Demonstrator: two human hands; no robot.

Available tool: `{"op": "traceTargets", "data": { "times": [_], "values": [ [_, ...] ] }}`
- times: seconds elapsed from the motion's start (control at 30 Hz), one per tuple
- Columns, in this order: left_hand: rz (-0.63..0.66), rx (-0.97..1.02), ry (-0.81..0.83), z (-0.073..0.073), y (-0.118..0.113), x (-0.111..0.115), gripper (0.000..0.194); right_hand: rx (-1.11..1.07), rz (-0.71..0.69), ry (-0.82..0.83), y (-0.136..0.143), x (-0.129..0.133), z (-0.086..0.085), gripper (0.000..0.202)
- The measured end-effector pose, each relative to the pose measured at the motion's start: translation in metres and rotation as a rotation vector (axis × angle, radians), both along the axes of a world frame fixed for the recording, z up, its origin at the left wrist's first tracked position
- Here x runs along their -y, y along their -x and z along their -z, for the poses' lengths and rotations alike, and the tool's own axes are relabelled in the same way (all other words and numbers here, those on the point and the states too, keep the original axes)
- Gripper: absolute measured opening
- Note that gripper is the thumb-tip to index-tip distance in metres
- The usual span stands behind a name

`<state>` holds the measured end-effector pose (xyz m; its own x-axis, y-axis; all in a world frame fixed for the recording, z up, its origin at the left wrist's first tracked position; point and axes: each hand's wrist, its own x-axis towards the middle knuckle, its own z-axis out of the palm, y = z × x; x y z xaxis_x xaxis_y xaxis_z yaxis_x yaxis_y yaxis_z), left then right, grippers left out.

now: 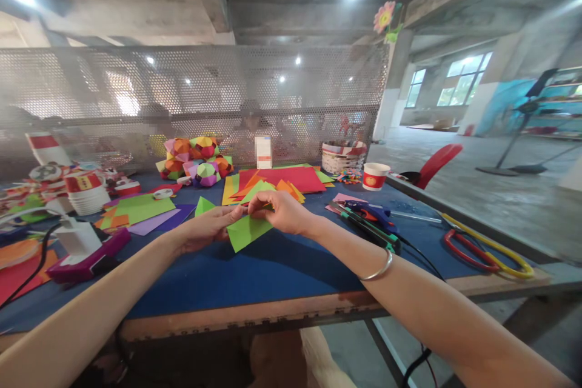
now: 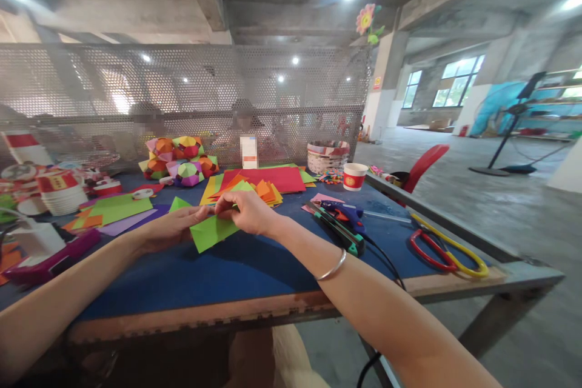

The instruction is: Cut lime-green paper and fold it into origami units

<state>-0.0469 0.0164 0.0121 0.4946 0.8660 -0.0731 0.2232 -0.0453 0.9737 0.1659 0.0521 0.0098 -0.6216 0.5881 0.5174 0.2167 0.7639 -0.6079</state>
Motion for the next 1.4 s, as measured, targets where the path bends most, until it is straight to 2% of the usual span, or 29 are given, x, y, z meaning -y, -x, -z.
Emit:
{"op": "traceTargets", "data": {
  "times": [0.13, 0.33, 0.63, 0.73, 0.8, 0.9, 1.03, 1.17, 1.27, 1.4],
  "values": [
    [0.067, 0.075, 0.145, -0.002, -0.001, 0.003, 0.069, -0.025, -0.003, -0.075, 0.002, 0.004, -0.002, 0.016],
    [0.168, 0.086, 0.164, -0.004, 0.002, 0.004, 0.057, -0.014, -0.012, -0.160, 0.002, 0.005, -0.002, 0.013],
    [0.154, 0.150, 0.186, -0.005, 0.003, 0.003, 0.045, -0.013, -0.011, -0.223, 0.001, 0.005, -0.002, 0.012],
    [0.123, 0.171, 0.180, -0.006, 0.002, 0.004, 0.045, -0.046, 0.038, -0.258, 0.001, 0.007, -0.002, 0.006],
    [0.104, 0.165, 0.168, -0.007, 0.002, 0.005, 0.047, -0.098, 0.109, -0.268, 0.002, 0.006, -0.002, 0.016],
    [0.063, 0.140, 0.128, -0.009, 0.001, 0.005, 0.053, -0.204, 0.255, -0.183, 0.003, 0.003, 0.000, 0.031],
    [-0.045, 0.113, 0.073, -0.008, 0.000, 0.003, 0.065, -0.287, 0.362, 0.109, 0.007, -0.002, 0.004, 0.044],
    [-0.068, 0.086, 0.026, -0.004, 0.000, 0.000, 0.074, -0.280, 0.345, 0.308, 0.011, -0.001, 0.007, 0.057],
    [-0.035, 0.076, -0.002, -0.003, 0.001, -0.002, 0.071, -0.265, 0.285, 0.344, 0.013, 0.001, 0.010, 0.061],
    [-0.042, 0.080, -0.011, -0.003, 0.001, 0.000, 0.066, -0.248, 0.234, 0.331, 0.015, 0.000, 0.011, 0.055]
  ]
}}
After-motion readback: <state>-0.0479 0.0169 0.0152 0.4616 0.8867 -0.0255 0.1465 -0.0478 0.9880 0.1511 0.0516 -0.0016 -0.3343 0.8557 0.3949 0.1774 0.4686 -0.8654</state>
